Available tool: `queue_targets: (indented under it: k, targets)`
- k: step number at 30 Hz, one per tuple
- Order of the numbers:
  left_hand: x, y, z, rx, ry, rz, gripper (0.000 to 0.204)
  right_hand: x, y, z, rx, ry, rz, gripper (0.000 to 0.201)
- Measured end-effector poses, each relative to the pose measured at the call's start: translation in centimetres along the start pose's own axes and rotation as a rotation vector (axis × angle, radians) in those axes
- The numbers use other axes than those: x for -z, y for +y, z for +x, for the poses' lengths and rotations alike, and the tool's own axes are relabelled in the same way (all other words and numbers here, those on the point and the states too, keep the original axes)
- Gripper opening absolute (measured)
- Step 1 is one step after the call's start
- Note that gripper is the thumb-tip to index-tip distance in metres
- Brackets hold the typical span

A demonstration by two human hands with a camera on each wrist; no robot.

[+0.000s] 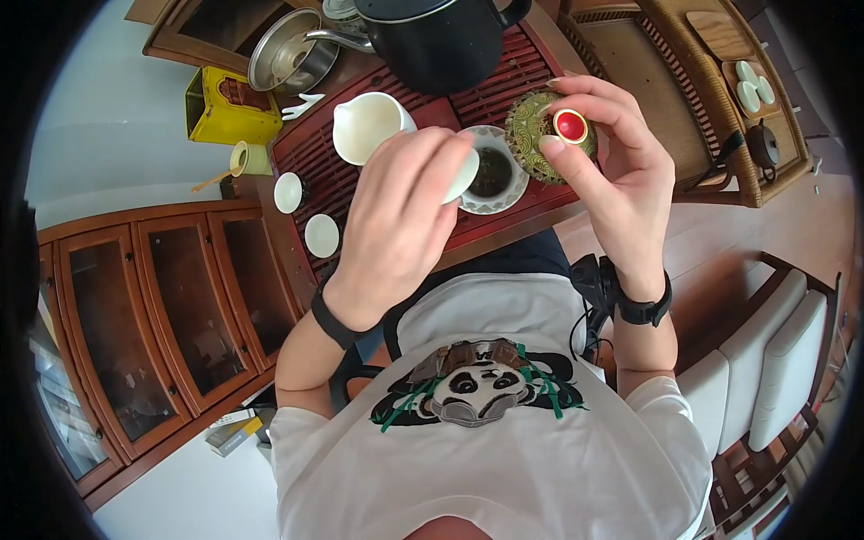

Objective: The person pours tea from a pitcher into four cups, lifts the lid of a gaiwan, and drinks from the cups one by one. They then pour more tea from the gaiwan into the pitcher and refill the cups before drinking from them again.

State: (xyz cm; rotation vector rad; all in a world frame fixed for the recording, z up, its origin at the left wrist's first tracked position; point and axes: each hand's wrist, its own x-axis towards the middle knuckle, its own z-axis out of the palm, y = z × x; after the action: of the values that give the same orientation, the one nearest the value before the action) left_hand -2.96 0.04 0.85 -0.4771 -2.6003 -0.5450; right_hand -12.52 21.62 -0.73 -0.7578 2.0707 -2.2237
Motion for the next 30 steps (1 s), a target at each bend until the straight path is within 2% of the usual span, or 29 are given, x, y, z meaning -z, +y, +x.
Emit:
queue_targets:
  k: [1, 3, 4, 9, 10, 14, 16, 22, 24, 28, 30]
  targets:
    - [0.4, -0.1, -0.3, 0.005, 0.003, 0.0, 0.062, -0.2, 0.0, 0.0, -0.01, 0.001, -0.004, 0.03]
    - [1.4, 0.0, -1.0, 0.211, 0.109, -0.212, 0.069, -0.5, 0.2, -0.1, -0.021, -0.003, -0.009, 0.029]
    - [2.2, -0.3, -1.4, 0.25, 0.151, -0.182, 0.068, -0.7, 0.5, -0.1, -0.008, -0.005, -0.031, 0.029]
    - [6.2, -3.8, -3.2, 0.452, 0.135, -0.023, 0.057, -2.0, 1.8, -0.4, 0.02, -0.064, -0.233, 0.026]
    - [6.5, -4.6, -3.4, 0.548, 0.107, -0.113, 0.056, -2.6, 1.9, -0.6, -0.001, -0.07, -0.22, 0.026]
    - [7.0, -7.9, -4.1, 0.559, 0.014, 0.006, 0.053, -3.8, 2.6, -1.0, 0.016, -0.129, -0.316, 0.028]
    - [6.5, -9.2, -4.5, 0.537, -0.091, 0.028, 0.052, -4.0, 3.1, -1.3, 0.017, -0.145, -0.345, 0.028]
    - [5.3, -10.4, -4.8, 0.557, -0.129, -0.017, 0.052, -4.1, 3.8, -1.8, 0.028, -0.169, -0.414, 0.029]
    - [5.0, -10.6, -4.8, 0.554, -0.134, -0.026, 0.053, -4.4, 3.7, -1.9, -0.03, -0.123, -0.351, 0.03]
    - [4.5, -11.3, -5.1, 0.557, -0.189, -0.028, 0.054, -4.4, 3.9, -1.8, -0.004, -0.165, -0.352, 0.036]
    - [4.6, -11.3, -4.9, 0.575, -0.199, -0.041, 0.055, -4.8, 4.1, -1.9, -0.044, -0.127, -0.225, 0.042]
